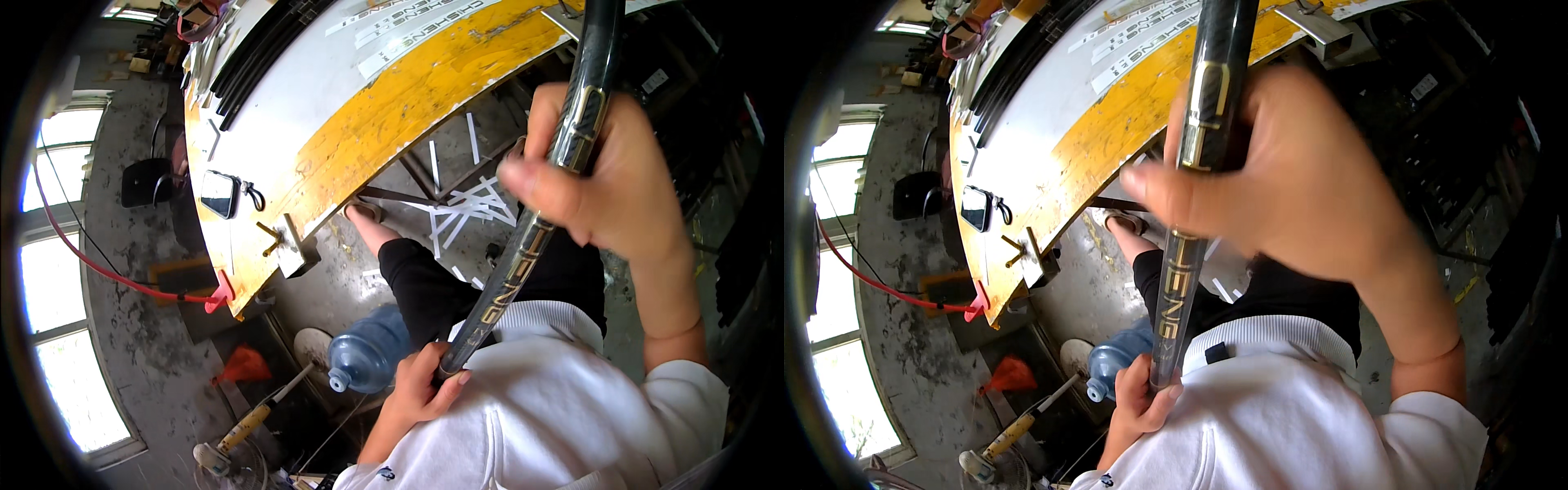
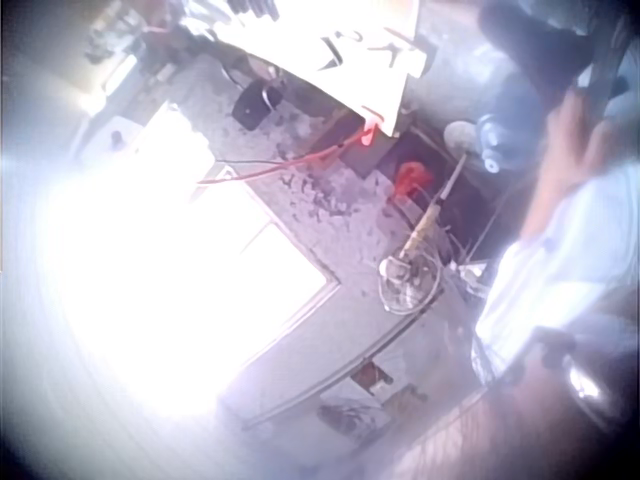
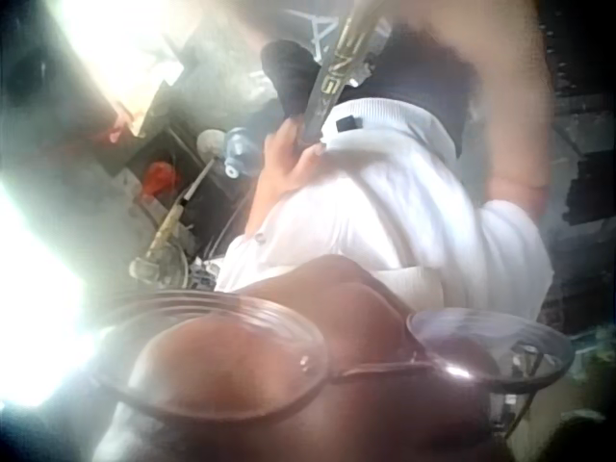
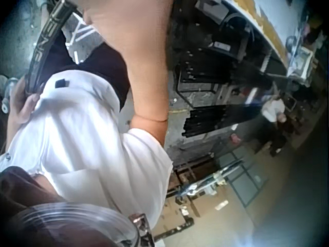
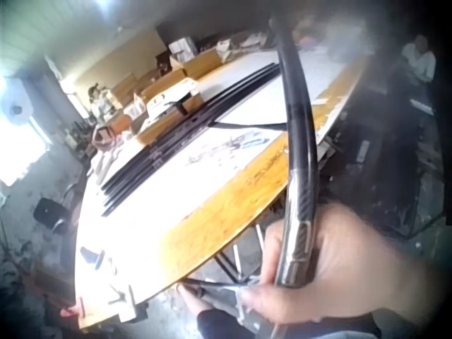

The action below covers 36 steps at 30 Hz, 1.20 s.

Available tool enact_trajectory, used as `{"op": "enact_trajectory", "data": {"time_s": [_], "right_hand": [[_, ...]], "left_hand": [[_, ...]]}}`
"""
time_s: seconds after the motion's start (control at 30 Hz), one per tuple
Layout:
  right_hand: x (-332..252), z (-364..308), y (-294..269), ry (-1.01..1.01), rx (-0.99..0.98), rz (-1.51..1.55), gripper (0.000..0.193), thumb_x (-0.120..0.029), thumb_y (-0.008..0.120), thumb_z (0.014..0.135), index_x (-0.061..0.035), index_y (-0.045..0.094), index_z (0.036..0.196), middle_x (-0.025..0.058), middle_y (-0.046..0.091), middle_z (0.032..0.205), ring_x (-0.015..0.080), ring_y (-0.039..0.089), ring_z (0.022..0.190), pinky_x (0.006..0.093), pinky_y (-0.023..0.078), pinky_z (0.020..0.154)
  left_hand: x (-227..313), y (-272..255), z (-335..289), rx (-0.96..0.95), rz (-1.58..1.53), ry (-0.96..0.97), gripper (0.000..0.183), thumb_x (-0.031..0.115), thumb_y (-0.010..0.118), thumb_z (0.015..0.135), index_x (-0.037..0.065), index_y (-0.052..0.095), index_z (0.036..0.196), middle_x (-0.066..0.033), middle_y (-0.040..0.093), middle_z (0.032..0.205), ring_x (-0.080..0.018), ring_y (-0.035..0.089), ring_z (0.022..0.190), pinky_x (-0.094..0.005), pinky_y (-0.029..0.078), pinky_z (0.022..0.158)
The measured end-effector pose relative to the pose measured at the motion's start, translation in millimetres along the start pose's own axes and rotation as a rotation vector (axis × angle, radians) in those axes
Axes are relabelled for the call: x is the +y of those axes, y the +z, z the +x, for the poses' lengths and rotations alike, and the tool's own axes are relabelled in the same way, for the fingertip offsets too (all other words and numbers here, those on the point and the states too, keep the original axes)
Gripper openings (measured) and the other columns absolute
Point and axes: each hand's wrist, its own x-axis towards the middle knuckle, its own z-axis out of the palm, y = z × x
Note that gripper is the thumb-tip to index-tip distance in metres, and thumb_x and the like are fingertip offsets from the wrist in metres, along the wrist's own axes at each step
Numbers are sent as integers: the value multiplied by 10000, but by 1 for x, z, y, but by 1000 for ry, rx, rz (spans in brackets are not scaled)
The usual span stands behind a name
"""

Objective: The person applies adhesive labels to a fishing rod section, using a small pair of pliers to adjust the label and smoothing it down onto the rod by hand.

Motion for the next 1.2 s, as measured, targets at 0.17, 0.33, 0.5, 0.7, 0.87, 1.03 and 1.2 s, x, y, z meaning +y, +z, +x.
{"op": "enact_trajectory", "data": {"time_s": [0.17, 0.33, 0.5, 0.7, 0.87, 1.03, 1.2], "right_hand": [[-12, 14, -19, 20, 85, -47, 229, -181, 661, 830, -67, 503, 709, -56, 433, 482, -5, 321, 314, 159, 211, 313], [-51, 20, -35, 184, 70, -53, 238, -207, 652, 862, -45, 549, 721, -9, 472, 483, 64, 409, 342, 203, 312, 337], [-44, 22, -32, 144, 134, -106, 256, -223, 676, 862, -41, 568, 719, -4, 474, 449, 61, 404, 311, 198, 308, 313], [-50, 19, -26, 179, 156, -147, 245, -214, 672, 865, -43, 572, 720, 2, 490, 465, 59, 412, 316, 189, 310, 310], [-51, 15, -25, 99, 144, -82, 240, -206, 662, 871, -44, 567, 721, -6, 483, 465, 56, 406, 314, 189, 313, 305], [-41, 14, -32, 61, 125, -117, 233, -204, 657, 875, -43, 564, 735, -14, 480, 471, 47, 398, 314, 187, 306, 302], [-37, 15, -34, 89, 177, -77, 212, -205, 661, 876, -23, 580, 802, -18, 484, 487, 30, 392, 327, 173, 293, 307]], "left_hand": [[-3, -2, -6, 18, 20, 34, 227, 140, 708, 799, -15, 563, 881, -70, 528, 582, -192, 488, 463, -294, 387, 465], [-10, -2, -13, -1, -13, 1, 231, 143, 711, 793, -15, 576, 892, -75, 531, 588, -199, 492, 474, -293, 395, 478], [-14, 0, -18, 12, -42, -18, 225, 145, 707, 792, -13, 578, 888, -77, 518, 582, -193, 472, 465, -289, 384, 473], [-18, -2, -19, -30, -80, -15, 223, 154, 701, 796, -9, 568, 870, -72, 494, 562, -180, 445, 446, -289, 359, 451], [-16, 0, -22, -28, -96, -10, 228, 156, 701, 797, -10, 563, 870, -65, 478, 550, -171, 429, 435, -292, 347, 442], [-13, 2, -20, -26, -94, -4, 220, 147, 698, 803, -13, 564, 873, -60, 471, 546, -167, 424, 433, -287, 344, 441], [-7, 6, -18, -16, -42, -26, 228, 147, 701, 809, -12, 561, 894, -64, 475, 548, -169, 437, 430, -285, 350, 443]]}}
